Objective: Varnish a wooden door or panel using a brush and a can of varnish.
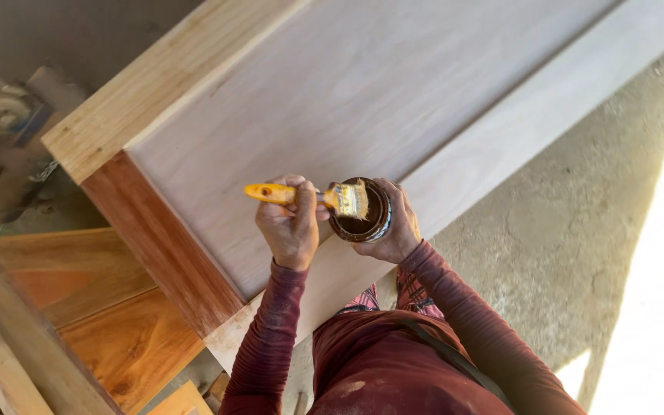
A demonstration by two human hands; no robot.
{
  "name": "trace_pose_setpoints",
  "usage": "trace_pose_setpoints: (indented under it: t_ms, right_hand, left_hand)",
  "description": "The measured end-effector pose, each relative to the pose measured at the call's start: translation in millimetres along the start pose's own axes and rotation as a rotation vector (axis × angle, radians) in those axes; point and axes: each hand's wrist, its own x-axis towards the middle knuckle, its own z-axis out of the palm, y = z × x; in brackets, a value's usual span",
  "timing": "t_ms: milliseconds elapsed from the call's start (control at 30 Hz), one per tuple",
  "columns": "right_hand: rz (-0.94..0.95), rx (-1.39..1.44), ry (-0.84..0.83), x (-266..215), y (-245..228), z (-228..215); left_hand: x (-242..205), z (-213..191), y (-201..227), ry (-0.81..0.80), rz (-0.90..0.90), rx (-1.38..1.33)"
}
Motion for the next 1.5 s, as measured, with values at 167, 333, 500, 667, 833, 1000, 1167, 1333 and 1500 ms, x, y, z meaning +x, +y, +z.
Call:
trace_pose_setpoints:
  t_ms: [167,333,500,667,833,1000,1167,1333,1500]
  right_hand:
    - [-0.071,0.189,-0.042,34.2,7.1,-9.7]
    - [-0.180,0.171,-0.110,59.7,13.2,-30.3]
    - [-0.286,0.191,-0.230,86.6,28.9,-50.2]
    - [-0.281,0.303,-0.346,108.9,56.9,-64.1]
    - [-0.415,0.258,-0.415,122.0,82.0,-72.8]
    - [-0.331,0.345,-0.527,131.6,86.4,-84.6]
    - [-0.458,0.371,-0.510,137.9,94.1,-82.9]
    - [-0.475,0.442,-0.576,140.2,97.2,-82.6]
    - [-0.445,0.506,-0.647,142.0,97.9,-82.0]
  left_hand:
    - [-12.8,10.0,-6.8,0.103,0.001,0.068]
    - [-23.8,31.2,-5.3,0.217,0.093,0.128]
    - [-25.1,60.2,-3.1,0.330,0.135,0.175]
    - [-24.2,79.7,-8.0,0.427,0.197,0.181]
    - [-30.2,95.3,-20.8,0.535,0.190,0.073]
    - [-42.4,101.7,-30.4,0.567,0.206,0.021]
    - [-48.7,110.6,-27.6,0.667,0.160,0.007]
    - [-63.8,108.3,-32.7,0.747,0.163,-0.024]
    - [-82.5,108.1,-29.2,0.814,0.169,-0.065]
